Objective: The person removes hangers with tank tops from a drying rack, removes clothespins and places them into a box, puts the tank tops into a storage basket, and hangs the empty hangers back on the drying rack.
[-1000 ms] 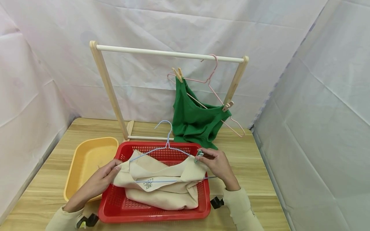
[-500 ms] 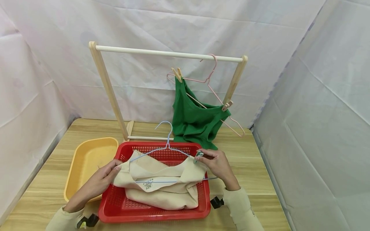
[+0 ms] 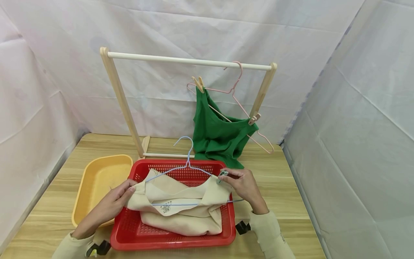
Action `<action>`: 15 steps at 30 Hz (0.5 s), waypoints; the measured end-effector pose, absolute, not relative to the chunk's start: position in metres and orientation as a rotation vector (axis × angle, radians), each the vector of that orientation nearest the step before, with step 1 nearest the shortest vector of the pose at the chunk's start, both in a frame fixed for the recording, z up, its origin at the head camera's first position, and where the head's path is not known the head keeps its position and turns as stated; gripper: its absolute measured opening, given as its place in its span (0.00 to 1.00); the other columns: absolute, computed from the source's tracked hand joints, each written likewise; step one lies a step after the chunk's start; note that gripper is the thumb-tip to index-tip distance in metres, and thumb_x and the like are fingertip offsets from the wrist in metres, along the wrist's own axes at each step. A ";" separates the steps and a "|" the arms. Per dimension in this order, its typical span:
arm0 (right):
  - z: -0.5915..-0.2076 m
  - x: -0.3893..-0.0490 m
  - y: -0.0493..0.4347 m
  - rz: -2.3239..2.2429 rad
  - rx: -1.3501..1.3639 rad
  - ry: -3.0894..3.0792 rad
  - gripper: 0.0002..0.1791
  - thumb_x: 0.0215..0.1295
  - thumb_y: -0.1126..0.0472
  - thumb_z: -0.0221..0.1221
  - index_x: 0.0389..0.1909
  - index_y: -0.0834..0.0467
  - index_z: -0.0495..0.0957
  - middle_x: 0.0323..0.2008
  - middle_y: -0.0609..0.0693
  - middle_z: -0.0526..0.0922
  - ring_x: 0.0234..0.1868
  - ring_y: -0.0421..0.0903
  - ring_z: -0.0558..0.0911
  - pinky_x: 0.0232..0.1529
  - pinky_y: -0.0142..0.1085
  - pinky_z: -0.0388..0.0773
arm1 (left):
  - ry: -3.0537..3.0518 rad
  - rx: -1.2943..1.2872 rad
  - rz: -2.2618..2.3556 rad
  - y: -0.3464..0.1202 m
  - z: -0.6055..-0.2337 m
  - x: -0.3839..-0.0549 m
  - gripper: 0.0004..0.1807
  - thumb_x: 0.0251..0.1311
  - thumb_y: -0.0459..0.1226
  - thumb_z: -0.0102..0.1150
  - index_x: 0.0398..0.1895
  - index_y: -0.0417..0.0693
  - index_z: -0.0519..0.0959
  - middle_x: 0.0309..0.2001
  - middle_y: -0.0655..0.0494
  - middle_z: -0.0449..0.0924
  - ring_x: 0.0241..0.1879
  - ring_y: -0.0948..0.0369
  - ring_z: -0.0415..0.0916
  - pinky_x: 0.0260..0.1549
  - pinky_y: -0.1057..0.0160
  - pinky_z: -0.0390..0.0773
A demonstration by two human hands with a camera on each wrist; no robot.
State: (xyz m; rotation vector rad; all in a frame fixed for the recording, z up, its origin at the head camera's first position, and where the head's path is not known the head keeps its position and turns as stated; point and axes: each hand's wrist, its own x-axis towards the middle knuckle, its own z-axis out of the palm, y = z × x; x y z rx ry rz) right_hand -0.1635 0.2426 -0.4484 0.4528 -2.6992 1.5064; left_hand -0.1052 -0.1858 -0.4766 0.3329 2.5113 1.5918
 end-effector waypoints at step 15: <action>-0.442 -0.160 0.239 1.457 0.382 -2.654 0.08 0.63 0.57 0.67 0.40 0.55 0.89 0.35 0.49 0.88 0.34 0.39 0.80 0.34 0.32 0.80 | 2.493 0.337 1.600 -0.186 -0.476 -0.105 0.06 0.76 0.39 0.46 0.47 0.50 0.73 0.34 0.56 0.76 0.35 0.64 0.73 0.33 0.67 0.76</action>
